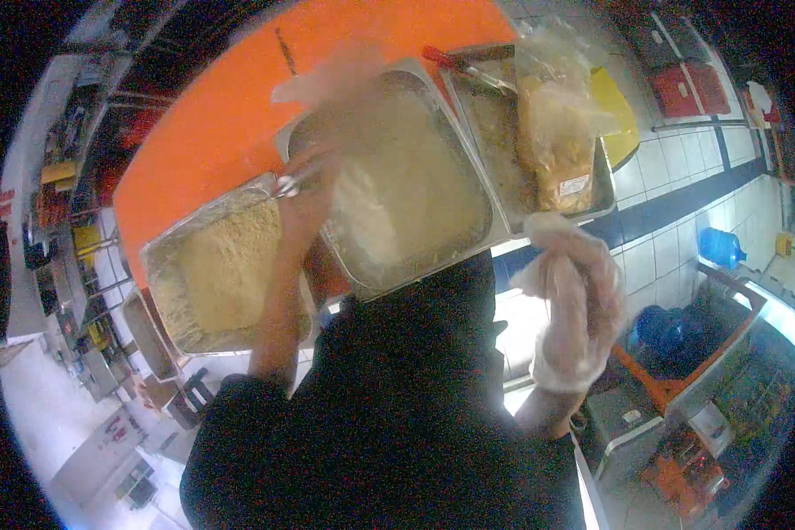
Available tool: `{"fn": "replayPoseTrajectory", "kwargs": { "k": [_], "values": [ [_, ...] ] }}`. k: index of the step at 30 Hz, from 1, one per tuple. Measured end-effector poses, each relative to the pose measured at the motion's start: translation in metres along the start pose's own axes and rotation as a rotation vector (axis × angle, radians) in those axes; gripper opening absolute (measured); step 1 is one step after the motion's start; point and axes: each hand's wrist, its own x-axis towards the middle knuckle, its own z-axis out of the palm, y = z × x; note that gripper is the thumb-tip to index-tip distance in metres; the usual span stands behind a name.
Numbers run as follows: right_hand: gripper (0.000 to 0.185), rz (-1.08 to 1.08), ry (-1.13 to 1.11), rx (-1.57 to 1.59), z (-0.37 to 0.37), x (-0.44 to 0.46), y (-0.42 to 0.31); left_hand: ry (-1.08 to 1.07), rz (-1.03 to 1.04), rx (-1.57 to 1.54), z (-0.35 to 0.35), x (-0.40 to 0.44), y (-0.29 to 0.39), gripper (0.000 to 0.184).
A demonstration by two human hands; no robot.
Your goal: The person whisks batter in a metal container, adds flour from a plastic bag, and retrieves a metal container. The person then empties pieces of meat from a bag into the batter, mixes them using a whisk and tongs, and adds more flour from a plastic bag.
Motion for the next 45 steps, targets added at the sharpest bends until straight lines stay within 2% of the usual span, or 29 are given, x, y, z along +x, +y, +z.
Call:
{"fn": "replayPoseTrajectory", "kwargs": {
  "k": [2,4,6,7,9,10,12,13,15,16,18,19,21,22,24,26,28,30,32,33,34,36,37,38,40,41,42,44,45],
  "values": [
    [0.031,0.145,0.014,-0.061,-0.006,0.008,0.024,-0.077,-0.073,0.09,-0.03,-0.006,0.008,0.018],
    [0.029,0.141,-0.042,-0.071,-0.017,0.012,0.042,-0.152,-0.14,0.174,-0.042,-0.017,0.03,0.016],
    [0.024,0.144,-0.036,-0.099,-0.015,0.016,0.051,-0.291,-0.528,-0.237,-0.038,-0.028,0.051,0.012],
    [0.024,0.142,-0.032,-0.103,-0.015,0.018,0.056,-0.292,-0.526,-0.242,-0.027,-0.03,0.057,0.012],
    [0.021,0.076,-0.117,-0.162,-0.015,0.02,0.062,-0.417,-0.767,-0.484,-0.003,-0.04,0.07,0.012],
    [0.021,0.075,-0.119,-0.165,-0.014,0.021,0.063,-0.415,-0.769,-0.487,0.01,-0.041,0.071,0.012],
    [0.021,0.005,-0.181,-0.239,-0.012,0.022,0.064,-0.387,-0.497,-0.396,0.035,-0.033,0.064,0.013],
    [0.021,0.005,-0.179,-0.24,-0.013,0.02,0.065,-0.388,-0.496,-0.398,0.036,-0.028,0.06,0.013],
    [0.021,0.005,-0.183,-0.294,-0.017,0.021,0.069,-0.197,-0.433,-0.4,0.033,-0.015,0.05,0.012],
    [0.021,0.006,-0.179,-0.292,-0.02,0.022,0.072,-0.201,-0.43,-0.399,0.025,-0.014,0.044,0.012],
    [0.022,0.095,-0.172,-0.266,-0.025,0.02,0.078,-0.06,-0.33,-0.245,0.003,-0.016,0.028,0.011],
    [0.022,0.101,-0.166,-0.263,-0.025,0.018,0.081,-0.07,-0.329,-0.244,-0.009,-0.018,0.029,0.011],
    [0.021,0.118,-0.149,-0.247,-0.024,0.018,0.085,-0.152,-0.559,-0.218,-0.03,-0.025,0.04,0.012],
    [0.021,0.119,-0.144,-0.246,-0.023,0.017,0.088,-0.156,-0.556,-0.219,-0.031,-0.026,0.048,0.012],
    [0.021,0.096,-0.142,-0.201,-0.019,0.018,0.092,-0.309,-0.657,-0.332,-0.019,-0.031,0.067,0.013],
    [0.021,0.085,-0.163,-0.247,-0.015,0.021,0.082,-0.304,-0.669,-0.408,0.0,-0.032,0.065,0.014],
    [0.021,0.072,-0.181,-0.296,-0.015,0.022,0.075,-0.164,-0.462,-0.407,0.019,-0.028,0.054,0.016],
    [0.021,0.094,-0.165,-0.302,-0.017,0.022,0.073,-0.132,-0.423,-0.411,0.007,-0.024,0.044,0.017],
    [0.021,0.075,-0.137,-0.295,-0.025,0.021,0.082,-0.034,-0.544,-0.304,-0.015,-0.029,0.042,0.017],
    [0.021,0.057,-0.114,-0.293,-0.027,0.02,0.086,-0.136,-0.514,-0.225,-0.025,-0.029,0.047,0.016],
    [0.021,0.059,-0.105,-0.292,-0.027,0.02,0.086,-0.143,-0.51,-0.227,-0.02,-0.028,0.052,0.016],
    [0.021,0.107,-0.124,-0.255,-0.028,0.021,0.085,-0.283,-0.707,-0.399,0.0,-0.035,0.075,0.015],
    [0.021,0.109,-0.128,-0.256,-0.026,0.021,0.085,-0.282,-0.53,-0.351,0.012,-0.033,0.078,0.014],
    [0.02,0.095,-0.152,-0.278,-0.025,0.021,0.085,-0.281,-0.534,-0.349,0.017,-0.031,0.065,0.014],
    [0.02,0.078,-0.173,-0.297,-0.023,0.022,0.082,-0.084,-0.388,-0.316,0.02,-0.018,0.048,0.014],
    [0.02,0.095,-0.155,-0.276,-0.023,0.02,0.08,-0.085,-0.514,-0.25,0.001,-0.013,0.054,0.014],
    [0.02,0.111,-0.132,-0.253,-0.024,0.02,0.08,-0.095,-0.505,-0.25,-0.011,-0.018,0.051,0.014],
    [0.02,0.117,-0.109,-0.25,-0.031,0.02,0.083,-0.106,-0.615,-0.212,-0.024,-0.03,0.04,0.015],
    [0.02,0.124,-0.106,-0.251,-0.033,0.019,0.085,-0.195,-0.717,-0.305,-0.016,-0.035,0.051,0.015]
  ]
}}
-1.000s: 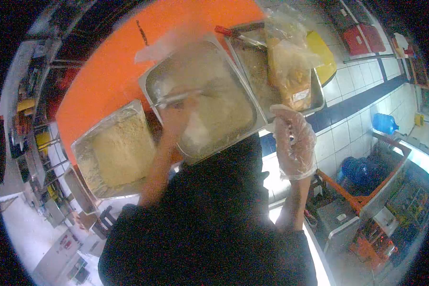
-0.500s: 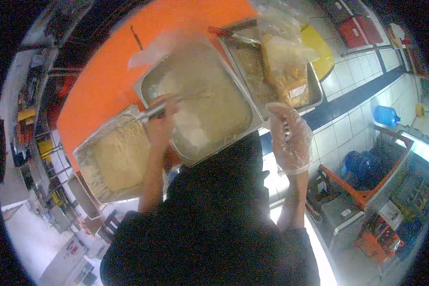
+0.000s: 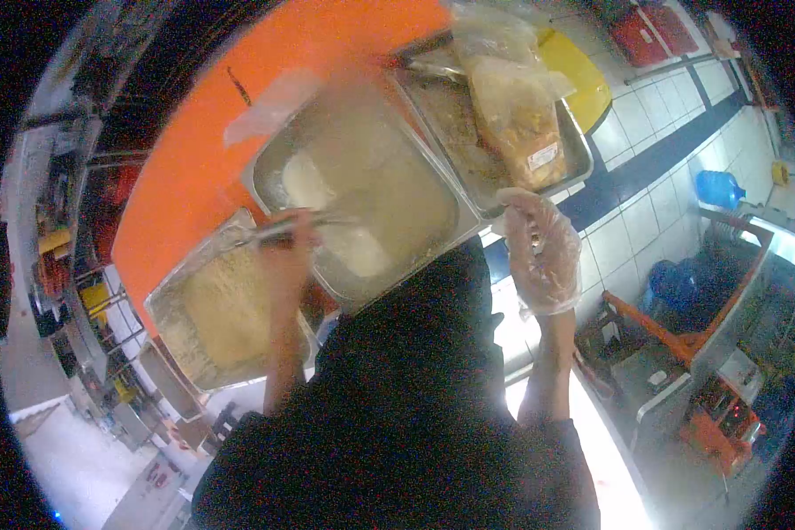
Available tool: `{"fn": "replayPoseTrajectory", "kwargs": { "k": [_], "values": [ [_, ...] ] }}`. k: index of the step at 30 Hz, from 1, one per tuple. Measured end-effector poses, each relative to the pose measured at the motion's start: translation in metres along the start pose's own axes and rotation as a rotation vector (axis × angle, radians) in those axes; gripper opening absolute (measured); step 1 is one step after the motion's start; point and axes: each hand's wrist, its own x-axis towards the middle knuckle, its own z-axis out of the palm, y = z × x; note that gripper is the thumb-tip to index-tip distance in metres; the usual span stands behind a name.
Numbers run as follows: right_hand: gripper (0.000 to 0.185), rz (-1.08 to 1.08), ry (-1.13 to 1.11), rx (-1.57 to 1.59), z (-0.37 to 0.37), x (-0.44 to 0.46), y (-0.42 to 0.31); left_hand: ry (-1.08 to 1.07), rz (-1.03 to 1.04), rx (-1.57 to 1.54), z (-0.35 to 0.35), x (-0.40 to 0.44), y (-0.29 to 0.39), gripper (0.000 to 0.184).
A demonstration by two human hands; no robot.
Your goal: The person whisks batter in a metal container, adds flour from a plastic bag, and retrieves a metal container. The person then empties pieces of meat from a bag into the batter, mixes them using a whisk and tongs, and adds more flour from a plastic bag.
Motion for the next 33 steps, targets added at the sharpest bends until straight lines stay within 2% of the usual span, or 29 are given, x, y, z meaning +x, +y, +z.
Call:
{"fn": "replayPoseTrajectory", "kwargs": {
  "k": [1,3,4,5,7,9,11,12,13,14,16,17,19,20,22,23,26,28,29,31,32,33],
  "values": [
    [0.02,0.008,0.0,0.0,0.002,0.001,0.004,-0.004,-0.005,0.004,0.017,-0.002,-0.001,0.015],
    [0.019,-0.06,0.006,-0.02,0.008,0.004,0.013,-0.097,0.414,0.084,0.047,0.01,-0.007,0.015],
    [0.019,-0.051,0.003,-0.019,0.008,0.001,0.012,-0.013,0.483,0.18,0.048,0.022,-0.004,0.016],
    [0.019,-0.07,-0.022,-0.039,0.008,0.0,0.009,-0.018,0.483,0.185,0.039,0.024,0.001,0.016],
    [0.019,-0.075,-0.03,-0.045,0.005,-0.002,0.008,0.125,0.09,0.083,0.014,0.026,0.019,0.016],
    [0.019,-0.01,0.004,0.0,0.001,-0.003,0.01,0.12,0.105,0.079,0.008,0.017,0.014,0.015],
    [0.019,0.001,0.038,-0.005,0.003,0.0,0.018,-0.097,0.077,0.052,0.031,-0.002,0.012,0.015],
    [0.019,-0.002,0.052,-0.016,0.005,0.001,0.02,-0.187,0.197,0.037,0.047,-0.002,0.007,0.014],
    [0.019,0.003,0.053,-0.019,0.007,0.002,0.019,-0.19,0.193,0.035,0.054,0.005,0.01,0.014],
    [0.019,-0.041,0.043,-0.066,0.01,0.004,0.016,-0.129,0.273,0.149,0.062,0.016,0.015,0.015],
    [0.02,-0.068,0.021,-0.11,0.013,0.003,0.007,-0.06,0.257,0.019,0.059,0.043,0.012,0.017],
    [0.02,-0.067,0.025,-0.103,0.013,0.002,0.011,-0.063,0.261,0.026,0.041,0.05,0.008,0.017],
    [0.019,-0.018,0.054,-0.075,0.01,0.001,0.022,0.124,0.233,0.027,0.011,0.054,0.005,0.019],
    [0.019,-0.018,0.07,-0.07,0.008,0.002,0.022,0.112,0.244,0.027,0.004,0.045,0.004,0.019],
    [0.021,0.066,0.017,0.017,0.003,-0.001,0.018,0.011,0.13,0.203,-0.01,0.018,0.004,0.018],
    [0.021,0.062,0.021,0.017,0.004,0.001,0.017,0.01,0.135,0.2,0.002,0.013,0.004,0.018],
    [0.02,0.033,-0.027,-0.138,0.013,0.005,0.011,-0.162,0.295,0.085,0.04,0.001,0.011,0.016],
    [0.02,-0.132,-0.033,-0.157,0.02,0.004,0.007,-0.119,0.316,0.079,0.049,0.023,0.007,0.013],
    [0.02,-0.14,-0.039,-0.158,0.025,0.002,0.002,-0.109,0.317,0.077,0.041,0.025,0.007,0.013],
    [0.023,-0.086,-0.096,-0.342,0.034,0.002,-0.009,0.012,0.481,0.314,0.029,0.038,0.007,0.013],
    [0.032,-0.192,-0.125,-0.377,0.044,0.004,-0.005,-0.004,0.375,0.29,0.027,0.031,0.0,0.015],
    [0.037,-0.325,-0.135,-0.328,0.06,0.003,0.003,0.005,0.377,0.29,0.028,0.024,0.002,0.015]
  ]
}}
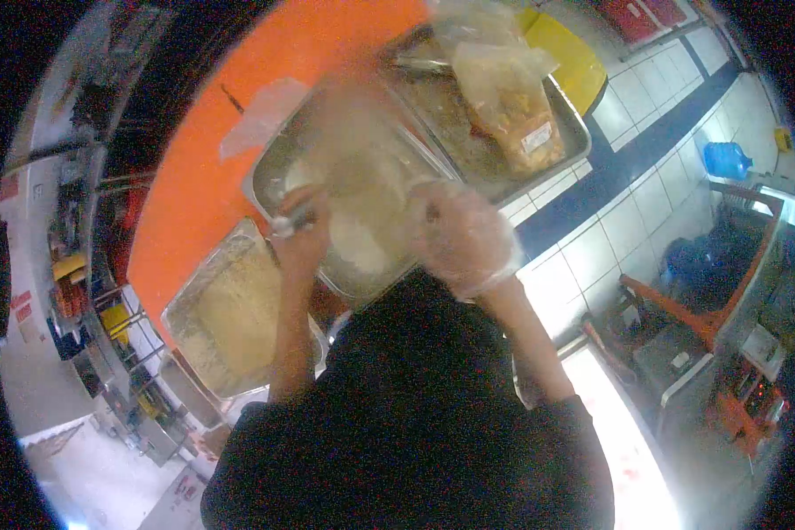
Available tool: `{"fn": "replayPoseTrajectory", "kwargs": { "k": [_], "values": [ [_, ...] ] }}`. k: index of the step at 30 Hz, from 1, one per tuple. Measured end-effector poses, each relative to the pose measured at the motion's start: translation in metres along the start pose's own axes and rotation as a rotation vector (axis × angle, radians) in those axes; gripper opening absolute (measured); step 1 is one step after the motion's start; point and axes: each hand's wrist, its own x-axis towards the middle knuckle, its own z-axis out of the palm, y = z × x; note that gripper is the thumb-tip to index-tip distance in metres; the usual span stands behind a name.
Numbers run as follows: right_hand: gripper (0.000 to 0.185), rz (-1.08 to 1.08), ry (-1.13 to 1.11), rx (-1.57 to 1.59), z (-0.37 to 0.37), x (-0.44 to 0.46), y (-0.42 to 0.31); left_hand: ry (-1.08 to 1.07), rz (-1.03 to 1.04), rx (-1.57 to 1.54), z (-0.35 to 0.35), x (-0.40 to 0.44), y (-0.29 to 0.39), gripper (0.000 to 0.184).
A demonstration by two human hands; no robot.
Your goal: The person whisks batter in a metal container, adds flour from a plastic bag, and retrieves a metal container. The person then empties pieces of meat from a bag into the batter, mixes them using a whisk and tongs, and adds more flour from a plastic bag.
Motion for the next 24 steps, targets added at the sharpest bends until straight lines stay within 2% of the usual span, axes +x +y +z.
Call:
{"fn": "replayPoseTrajectory", "kwargs": {
  "k": [1,2,3,4,6,8,9,11,13,14,15,16,17,18,20,22,24],
  "values": [
    [0.041,-0.136,0.021,0.039,0.013,0.006,-0.006,-0.028,0.122,0.032,0.003,-0.005,0.005,0.021],
    [0.041,-0.147,0.02,0.04,0.024,0.011,-0.018,-0.057,0.241,0.065,0.005,-0.009,0.009,0.028],
    [0.042,-0.21,0.064,0.046,0.034,0.018,-0.037,-0.047,0.239,0.068,0.006,-0.015,0.005,0.028],
    [0.043,-0.246,0.085,0.052,0.043,0.021,-0.044,-0.158,0.087,-0.178,0.008,-0.022,0.001,0.036],
    [0.043,-0.337,0.118,0.086,0.066,0.028,-0.044,-0.259,-0.056,-0.424,0.004,-0.021,-0.003,0.045],
    [0.042,-0.398,0.133,0.114,0.081,0.031,-0.033,-0.466,0.337,0.274,-0.012,-0.004,0.019,0.056],
    [0.041,-0.402,0.167,0.188,0.083,0.033,-0.028,-0.424,0.437,0.18,-0.026,0.004,0.031,0.055],
    [0.039,-0.4,0.204,0.26,0.087,0.027,-0.012,-0.176,0.133,0.028,-0.045,0.016,0.014,0.053],
    [0.031,-0.092,0.185,0.251,0.085,0.02,0.007,0.251,0.139,0.333,-0.073,0.056,-0.028,0.056],
    [0.031,-0.094,0.177,0.241,0.079,0.02,0.007,0.307,0.189,0.337,-0.081,0.079,-0.035,0.056],
    [0.025,-0.007,0.227,0.299,0.071,0.021,0.005,0.367,0.233,0.345,-0.086,0.1,-0.041,0.056],
    [0.019,0.077,0.273,0.358,0.066,0.022,0.003,0.262,0.178,0.327,-0.091,0.118,-0.054,0.059],
    [0.016,0.069,0.291,0.495,0.064,0.023,0.004,0.161,0.125,0.306,-0.092,0.131,-0.065,0.062],
    [0.016,0.059,0.272,0.49,0.06,0.024,0.001,0.176,0.11,0.303,-0.088,0.141,-0.07,0.062],
    [0.016,0.181,0.292,0.594,0.05,0.022,-0.005,-0.005,0.012,0.153,-0.08,0.148,-0.077,0.072],
    [0.018,0.122,0.263,0.538,0.051,0.019,0.011,-0.027,-0.011,0.088,-0.071,0.145,-0.079,0.07],
    [0.02,0.2,0.294,0.541,0.053,0.015,0.019,-0.057,-0.036,0.031,-0.066,0.137,-0.082,0.068]
  ]
}}
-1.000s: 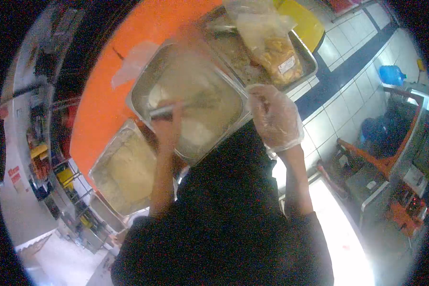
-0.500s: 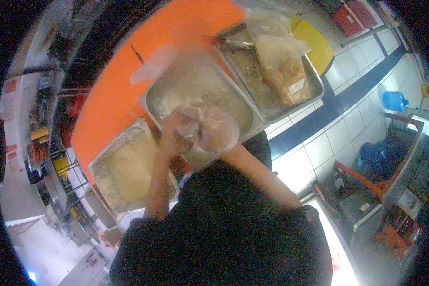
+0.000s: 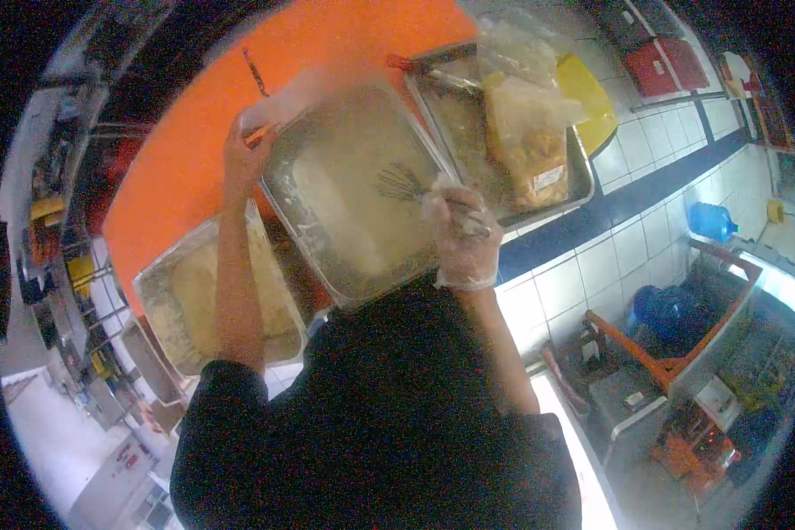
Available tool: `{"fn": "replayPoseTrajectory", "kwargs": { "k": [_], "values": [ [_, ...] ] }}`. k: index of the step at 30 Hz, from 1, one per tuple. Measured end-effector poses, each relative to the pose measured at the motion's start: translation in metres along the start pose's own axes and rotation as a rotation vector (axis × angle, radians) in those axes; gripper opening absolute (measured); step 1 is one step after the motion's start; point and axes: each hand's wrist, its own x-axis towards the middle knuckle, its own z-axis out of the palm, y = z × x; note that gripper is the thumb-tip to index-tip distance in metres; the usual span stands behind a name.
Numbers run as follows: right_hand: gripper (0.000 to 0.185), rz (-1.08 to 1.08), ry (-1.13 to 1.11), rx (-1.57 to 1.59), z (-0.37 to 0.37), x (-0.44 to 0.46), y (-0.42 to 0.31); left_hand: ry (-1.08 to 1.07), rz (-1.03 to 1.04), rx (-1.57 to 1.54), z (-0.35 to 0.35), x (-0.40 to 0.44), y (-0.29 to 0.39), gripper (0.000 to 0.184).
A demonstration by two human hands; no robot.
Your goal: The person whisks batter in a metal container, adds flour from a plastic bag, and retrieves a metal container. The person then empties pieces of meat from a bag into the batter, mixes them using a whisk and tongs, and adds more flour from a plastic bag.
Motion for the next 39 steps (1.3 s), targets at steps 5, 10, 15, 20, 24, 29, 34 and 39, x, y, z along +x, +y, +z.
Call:
{"fn": "replayPoseTrajectory", "kwargs": {
  "k": [5,10,15,20,24,29,34,39],
  "values": [
    [0.019,0.096,0.035,0.093,-0.014,0.001,0.006,0.148,-0.04,0.021,-0.001,-0.021,-0.011,0.063],
    [0.023,0.207,0.019,0.119,-0.022,0.004,0.014,0.13,0.022,0.043,-0.008,-0.018,-0.017,0.064],
    [0.026,0.212,-0.032,0.115,-0.02,0.005,0.012,0.032,-0.007,0.234,0.0,-0.001,-0.02,0.065],
    [0.028,0.204,-0.03,0.103,-0.027,0.003,0.018,-0.083,0.015,0.086,0.006,0.02,-0.023,0.044],
    [0.027,0.211,0.034,0.155,-0.025,0.001,0.021,-0.014,0.37,0.479,-0.002,0.052,-0.04,0.034],
    [0.022,0.139,0.011,0.049,-0.024,0.002,0.016,0.302,0.444,0.614,-0.041,0.059,0.024,0.024],
    [0.02,0.199,0.033,0.13,-0.019,0.001,0.009,0.494,0.779,0.626,-0.126,0.052,0.041,0.035],
    [0.02,0.112,0.002,0.078,-0.019,0.002,0.01,0.295,0.852,1.002,-0.142,0.01,0.138,0.04]
  ]
}}
